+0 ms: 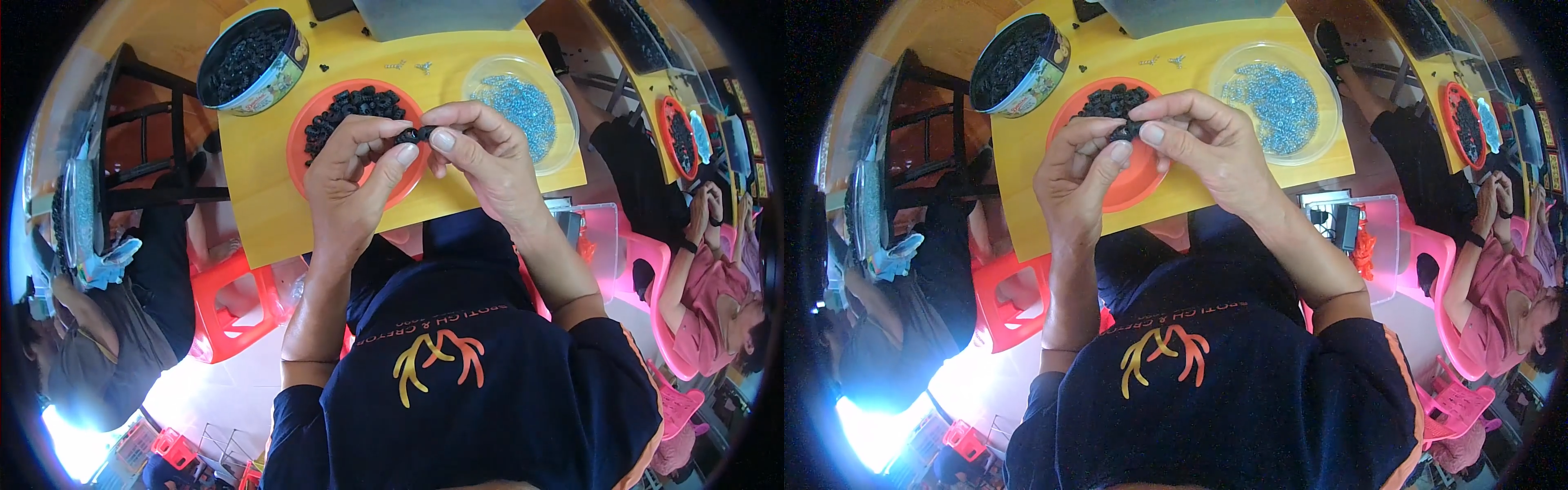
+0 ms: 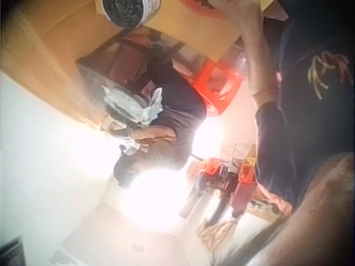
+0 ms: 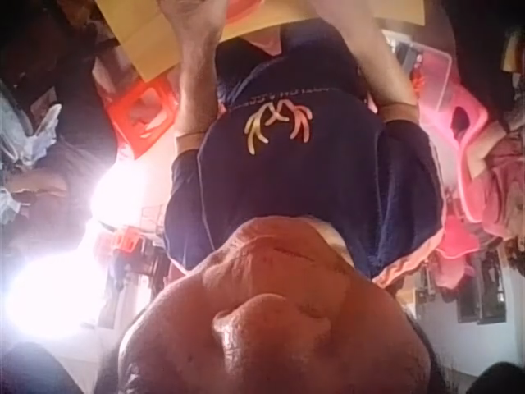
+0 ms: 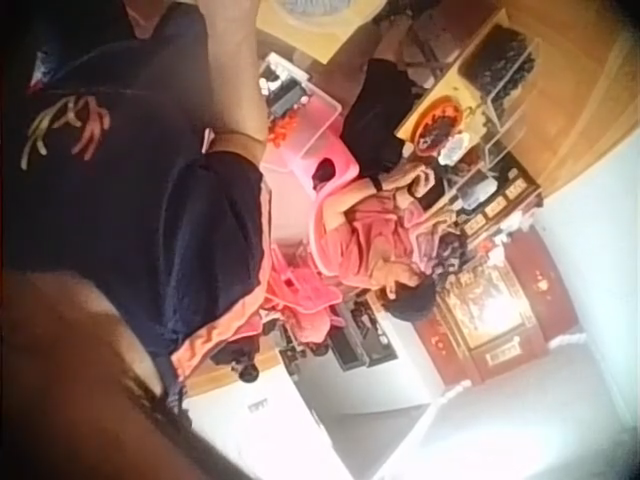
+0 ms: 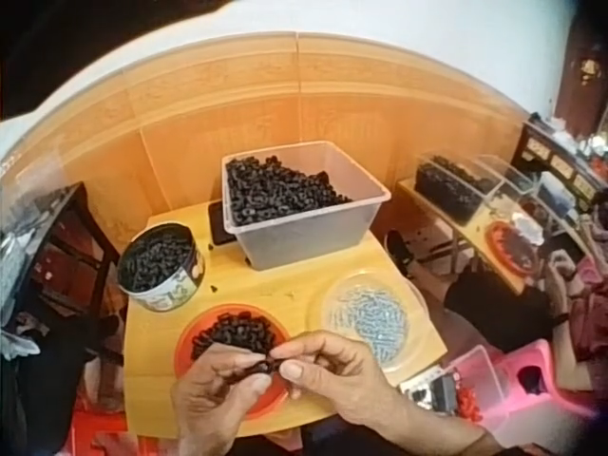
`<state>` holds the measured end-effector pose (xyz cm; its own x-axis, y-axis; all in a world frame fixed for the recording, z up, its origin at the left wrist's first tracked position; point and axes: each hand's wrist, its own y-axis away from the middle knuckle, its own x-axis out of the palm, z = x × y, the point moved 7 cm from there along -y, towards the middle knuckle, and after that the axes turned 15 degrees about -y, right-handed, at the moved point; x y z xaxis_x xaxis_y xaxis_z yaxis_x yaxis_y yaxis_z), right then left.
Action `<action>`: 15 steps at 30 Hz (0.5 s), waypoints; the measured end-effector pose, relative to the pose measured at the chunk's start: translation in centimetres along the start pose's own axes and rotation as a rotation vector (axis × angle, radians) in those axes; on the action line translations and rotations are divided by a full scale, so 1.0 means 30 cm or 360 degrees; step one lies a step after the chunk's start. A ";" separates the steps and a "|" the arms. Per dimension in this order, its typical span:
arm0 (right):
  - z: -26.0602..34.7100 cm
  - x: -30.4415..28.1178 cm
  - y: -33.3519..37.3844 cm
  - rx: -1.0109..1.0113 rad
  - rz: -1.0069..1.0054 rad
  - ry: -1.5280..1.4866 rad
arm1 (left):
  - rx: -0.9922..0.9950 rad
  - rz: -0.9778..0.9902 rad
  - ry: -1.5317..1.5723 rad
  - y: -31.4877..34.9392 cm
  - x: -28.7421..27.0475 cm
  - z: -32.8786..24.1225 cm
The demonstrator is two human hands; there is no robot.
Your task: The person assembles small decorative pieces by hand, inserting beads into plastic bases.
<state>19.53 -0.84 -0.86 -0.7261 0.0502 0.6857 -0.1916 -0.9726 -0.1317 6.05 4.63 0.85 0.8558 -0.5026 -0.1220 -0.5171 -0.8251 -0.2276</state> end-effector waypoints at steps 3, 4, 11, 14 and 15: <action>0.004 0.003 0.001 -0.0071 -0.0018 0.0128 | 0.0002 0.0005 -0.0012 0.004 0.001 -0.001; 0.002 0.003 0.001 -0.0076 -0.0018 0.0131 | 0.0004 0.0001 -0.0004 0.006 0.001 0.000; -0.033 0.003 0.009 0.0249 0.0009 -0.0516 | 0.0002 0.0014 0.0008 0.013 0.008 -0.019; -0.040 0.013 0.005 0.0359 0.0095 -0.0869 | 0.0049 -0.0010 -0.0005 0.017 0.006 -0.032; -0.037 0.009 0.004 0.0350 0.0090 -0.0864 | 0.0043 -0.0012 -0.0003 0.016 0.004 -0.030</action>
<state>18.59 -0.69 -1.50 -0.2783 -0.0703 0.9579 0.0212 -0.9975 -0.0670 5.87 3.94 1.59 0.8597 -0.4960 -0.1219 -0.5101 -0.8215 -0.2547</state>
